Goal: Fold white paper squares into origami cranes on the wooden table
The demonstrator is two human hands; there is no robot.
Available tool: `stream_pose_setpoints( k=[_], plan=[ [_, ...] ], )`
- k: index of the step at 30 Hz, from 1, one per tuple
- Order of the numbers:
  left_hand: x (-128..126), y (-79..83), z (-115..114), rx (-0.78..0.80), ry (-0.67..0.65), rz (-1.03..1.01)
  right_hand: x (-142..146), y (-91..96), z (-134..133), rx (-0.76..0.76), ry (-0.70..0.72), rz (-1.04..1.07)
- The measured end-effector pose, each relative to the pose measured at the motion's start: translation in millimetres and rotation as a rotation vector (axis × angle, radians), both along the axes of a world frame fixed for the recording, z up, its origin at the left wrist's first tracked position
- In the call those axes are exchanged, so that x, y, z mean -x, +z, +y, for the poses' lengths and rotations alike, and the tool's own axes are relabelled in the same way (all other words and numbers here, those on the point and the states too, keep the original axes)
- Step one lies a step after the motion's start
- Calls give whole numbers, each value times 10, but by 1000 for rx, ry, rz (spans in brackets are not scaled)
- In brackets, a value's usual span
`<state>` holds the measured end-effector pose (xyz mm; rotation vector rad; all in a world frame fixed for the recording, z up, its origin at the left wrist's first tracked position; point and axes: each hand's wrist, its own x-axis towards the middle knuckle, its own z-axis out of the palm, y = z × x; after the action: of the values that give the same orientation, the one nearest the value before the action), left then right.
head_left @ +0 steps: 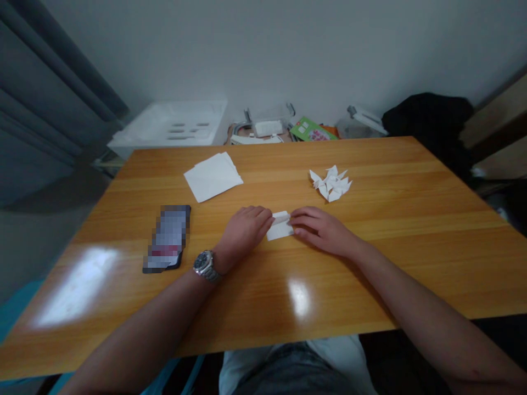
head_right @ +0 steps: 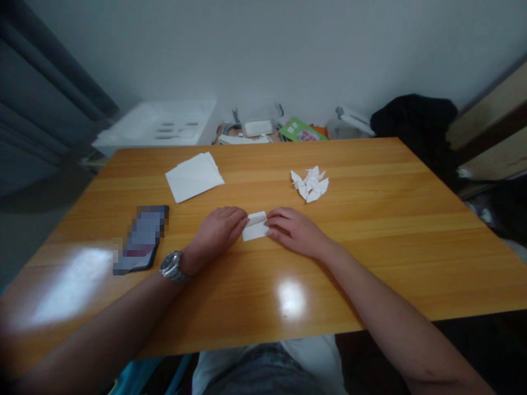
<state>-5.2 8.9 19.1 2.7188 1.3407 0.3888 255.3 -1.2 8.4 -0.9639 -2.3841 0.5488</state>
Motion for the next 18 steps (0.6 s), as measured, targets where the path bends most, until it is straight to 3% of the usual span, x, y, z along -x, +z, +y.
stream_pose_setpoints(
  k=[10,18],
  plan=[
    [82,-41,79,118,260,-352,26,-83,-20,-49,54,-68],
    [135,-99,167,62,276,-291,62,0,-50,9,164,-94]
  ],
)
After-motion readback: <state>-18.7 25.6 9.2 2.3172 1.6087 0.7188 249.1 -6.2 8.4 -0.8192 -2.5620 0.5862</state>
